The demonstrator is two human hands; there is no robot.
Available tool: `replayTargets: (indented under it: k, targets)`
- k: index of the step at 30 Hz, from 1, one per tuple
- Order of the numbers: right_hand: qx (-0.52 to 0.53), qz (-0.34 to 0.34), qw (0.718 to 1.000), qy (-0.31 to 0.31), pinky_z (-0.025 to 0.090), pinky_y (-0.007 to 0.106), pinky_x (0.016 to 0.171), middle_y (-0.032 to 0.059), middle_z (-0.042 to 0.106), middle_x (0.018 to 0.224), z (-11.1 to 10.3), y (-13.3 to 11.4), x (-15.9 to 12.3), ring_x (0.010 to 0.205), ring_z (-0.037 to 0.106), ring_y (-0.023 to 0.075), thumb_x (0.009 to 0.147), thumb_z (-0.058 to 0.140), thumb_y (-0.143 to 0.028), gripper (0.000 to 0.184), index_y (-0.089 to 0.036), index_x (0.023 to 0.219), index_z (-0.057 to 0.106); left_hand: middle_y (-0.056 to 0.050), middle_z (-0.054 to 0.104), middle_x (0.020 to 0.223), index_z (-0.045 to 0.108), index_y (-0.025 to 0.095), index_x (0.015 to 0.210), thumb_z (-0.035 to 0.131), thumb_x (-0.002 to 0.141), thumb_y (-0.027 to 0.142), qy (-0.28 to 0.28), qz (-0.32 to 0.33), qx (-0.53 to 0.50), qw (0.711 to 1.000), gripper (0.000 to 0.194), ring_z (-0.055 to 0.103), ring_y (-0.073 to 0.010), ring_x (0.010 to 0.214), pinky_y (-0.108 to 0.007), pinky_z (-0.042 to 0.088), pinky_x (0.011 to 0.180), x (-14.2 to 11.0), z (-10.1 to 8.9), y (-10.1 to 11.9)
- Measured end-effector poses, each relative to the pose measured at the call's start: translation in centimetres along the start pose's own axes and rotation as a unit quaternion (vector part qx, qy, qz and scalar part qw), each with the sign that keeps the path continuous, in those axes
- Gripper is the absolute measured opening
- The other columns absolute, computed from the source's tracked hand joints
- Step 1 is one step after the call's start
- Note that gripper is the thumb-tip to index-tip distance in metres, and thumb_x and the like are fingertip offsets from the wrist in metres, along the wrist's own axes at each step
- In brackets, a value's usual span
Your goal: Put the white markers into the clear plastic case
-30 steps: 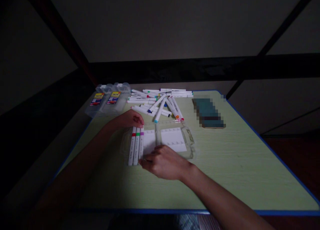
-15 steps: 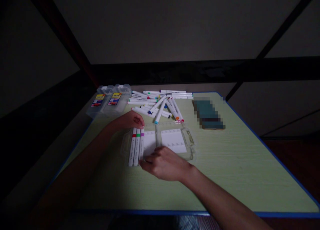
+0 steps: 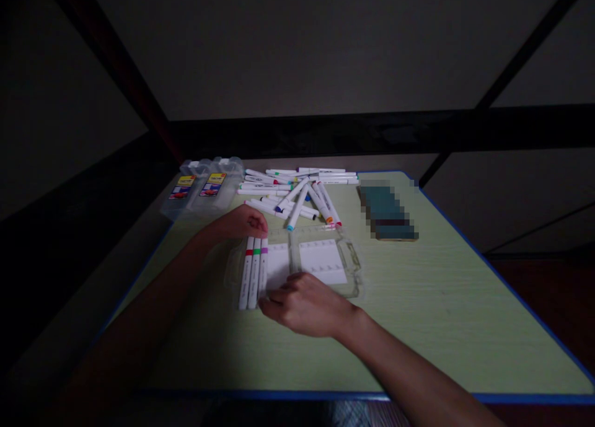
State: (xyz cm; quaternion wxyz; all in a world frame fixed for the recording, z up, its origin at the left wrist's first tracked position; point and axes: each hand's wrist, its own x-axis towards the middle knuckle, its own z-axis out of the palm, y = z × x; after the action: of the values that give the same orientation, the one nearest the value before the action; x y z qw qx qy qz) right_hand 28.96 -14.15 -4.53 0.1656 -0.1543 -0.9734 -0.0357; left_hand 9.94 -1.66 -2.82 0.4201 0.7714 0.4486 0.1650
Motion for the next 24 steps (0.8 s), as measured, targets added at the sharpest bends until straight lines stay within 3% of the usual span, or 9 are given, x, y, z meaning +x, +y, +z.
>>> replayTargets:
  k: [7,13,19,24]
  targets:
    - [0.003,0.005,1.000,-0.002,0.022,0.030,0.045,-0.0009,0.059,0.060,0.1,0.0,0.0,0.049,0.048,0.0096,0.085,0.044,-0.013,0.015,-0.013,0.093,0.057,0.002,0.056,0.048,0.057,0.010,0.052,0.063,0.054,0.014,0.136,0.007,-0.023,0.990,0.007,0.049,-0.0072,0.046,-0.018,0.037,0.046,0.6,0.3,-0.3]
    - [0.005,0.006,1.000,-0.008,0.021,0.031,0.045,-0.0003,0.060,0.061,-0.1,-0.1,0.1,0.049,0.049,0.0097,0.084,0.045,-0.013,0.015,-0.013,0.092,0.058,0.001,0.057,0.053,0.057,0.011,0.056,0.059,0.058,0.013,0.215,0.011,-0.014,0.976,0.004,0.050,-0.0081,0.050,-0.018,0.037,0.048,1.0,0.5,-0.6]
    - [0.001,0.011,1.000,-0.014,0.023,0.031,0.046,-0.0009,0.061,0.063,0.1,-0.1,0.0,0.051,0.050,0.0105,0.084,0.045,-0.014,0.014,-0.014,0.091,0.058,-0.002,0.060,0.069,0.060,0.012,0.063,0.053,0.063,0.013,0.275,0.057,0.046,0.959,0.007,0.054,-0.0110,0.065,-0.021,0.043,0.058,1.2,0.3,-1.3]
    - [0.002,0.016,1.000,-0.002,0.024,0.031,0.047,-0.0013,0.061,0.062,0.0,-0.2,0.0,0.051,0.052,0.0114,0.085,0.045,-0.017,0.014,-0.014,0.089,0.058,-0.006,0.060,0.086,0.061,0.012,0.075,0.054,0.063,0.016,0.287,0.068,0.069,0.953,0.014,0.055,-0.0148,0.079,-0.025,0.046,0.066,1.1,-0.3,-2.3]
